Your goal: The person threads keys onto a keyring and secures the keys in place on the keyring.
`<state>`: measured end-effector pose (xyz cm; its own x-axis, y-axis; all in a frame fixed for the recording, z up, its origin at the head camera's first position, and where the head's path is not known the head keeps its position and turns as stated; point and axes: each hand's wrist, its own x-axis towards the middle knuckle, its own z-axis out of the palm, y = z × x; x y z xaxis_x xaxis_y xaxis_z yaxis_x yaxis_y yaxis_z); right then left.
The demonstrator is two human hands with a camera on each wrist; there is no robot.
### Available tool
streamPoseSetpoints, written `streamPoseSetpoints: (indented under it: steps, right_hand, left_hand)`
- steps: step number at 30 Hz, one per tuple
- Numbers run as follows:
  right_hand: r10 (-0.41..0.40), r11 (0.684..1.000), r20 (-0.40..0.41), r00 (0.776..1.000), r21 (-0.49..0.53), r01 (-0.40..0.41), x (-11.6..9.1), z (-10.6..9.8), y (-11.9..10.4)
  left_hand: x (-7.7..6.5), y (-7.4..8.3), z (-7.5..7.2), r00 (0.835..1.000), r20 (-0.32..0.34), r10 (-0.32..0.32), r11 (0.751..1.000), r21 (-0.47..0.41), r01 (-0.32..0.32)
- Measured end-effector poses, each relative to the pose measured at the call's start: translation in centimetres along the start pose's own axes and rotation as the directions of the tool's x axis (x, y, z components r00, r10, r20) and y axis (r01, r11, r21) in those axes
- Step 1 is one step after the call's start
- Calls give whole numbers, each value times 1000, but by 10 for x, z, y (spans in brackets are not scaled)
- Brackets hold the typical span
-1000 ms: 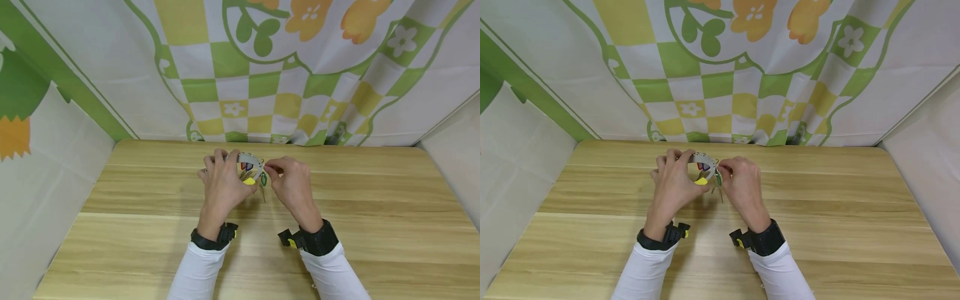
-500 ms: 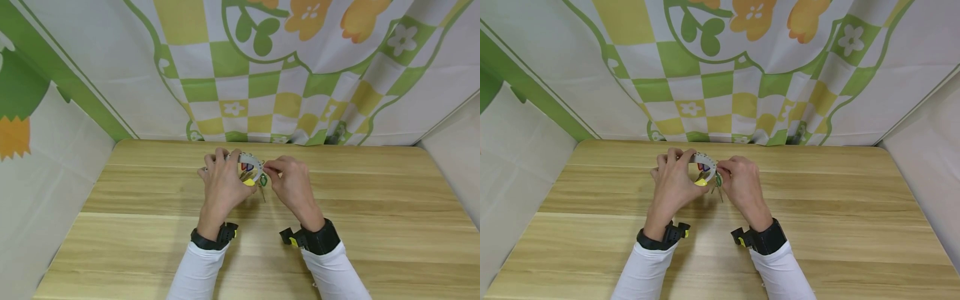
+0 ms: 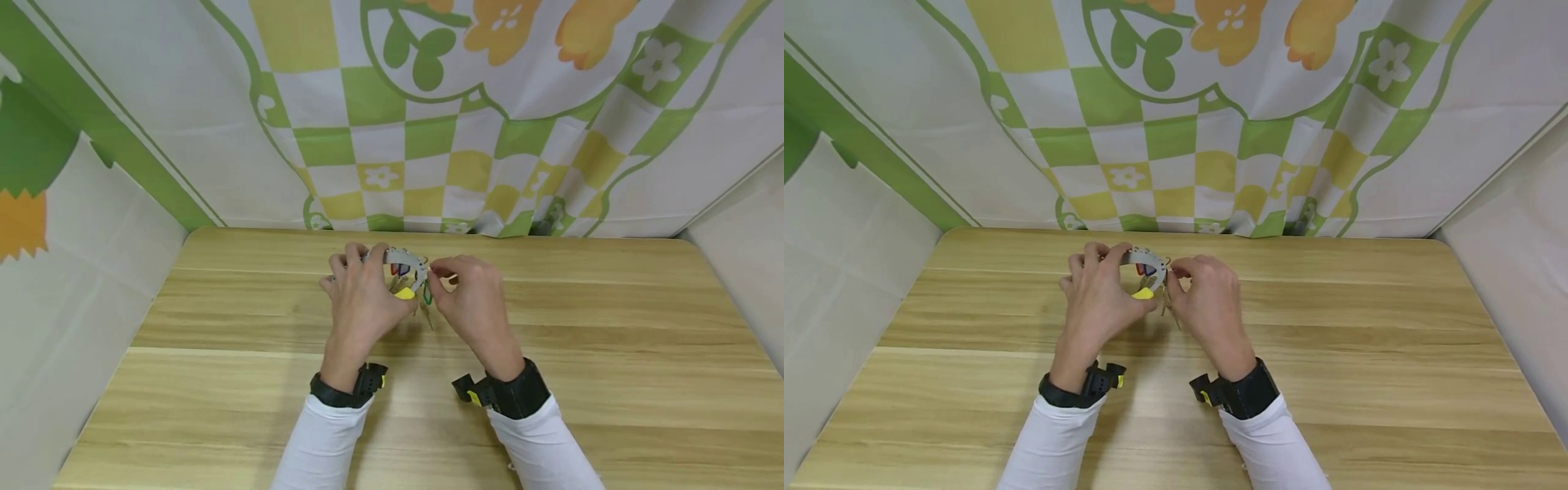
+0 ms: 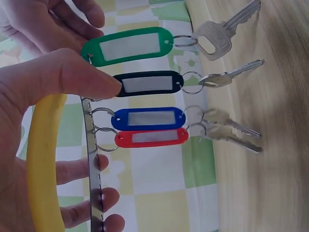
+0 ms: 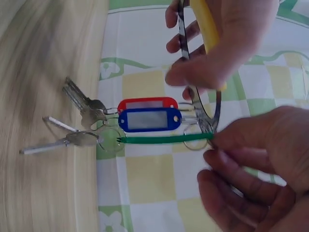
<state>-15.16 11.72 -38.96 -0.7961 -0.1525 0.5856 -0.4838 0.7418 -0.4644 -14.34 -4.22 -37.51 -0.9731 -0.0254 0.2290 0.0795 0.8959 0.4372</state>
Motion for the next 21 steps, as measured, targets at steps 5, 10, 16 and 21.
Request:
streamPoseSetpoints:
  steps: [5,10,16,21]
  right_hand:
    - [109,993,3,994,-33,-109,-1,0,-6]
    - [164,985,8,986,-49,-164,-1,0,-8]
    - [189,981,-5,982,-51,-189,-1,0,-10]
    - [186,981,6,983,-53,-185,-1,1,-10]
  left_hand:
    - [0,0,0,1000,-4,-13,1000,-7,13]
    - [0,1,0,1000,3,-12,1000,-15,12]
    - [0,0,0,1000,-6,-10,1000,-27,10]
    - [0,0,0,1000,-1,-5,1000,-27,5]
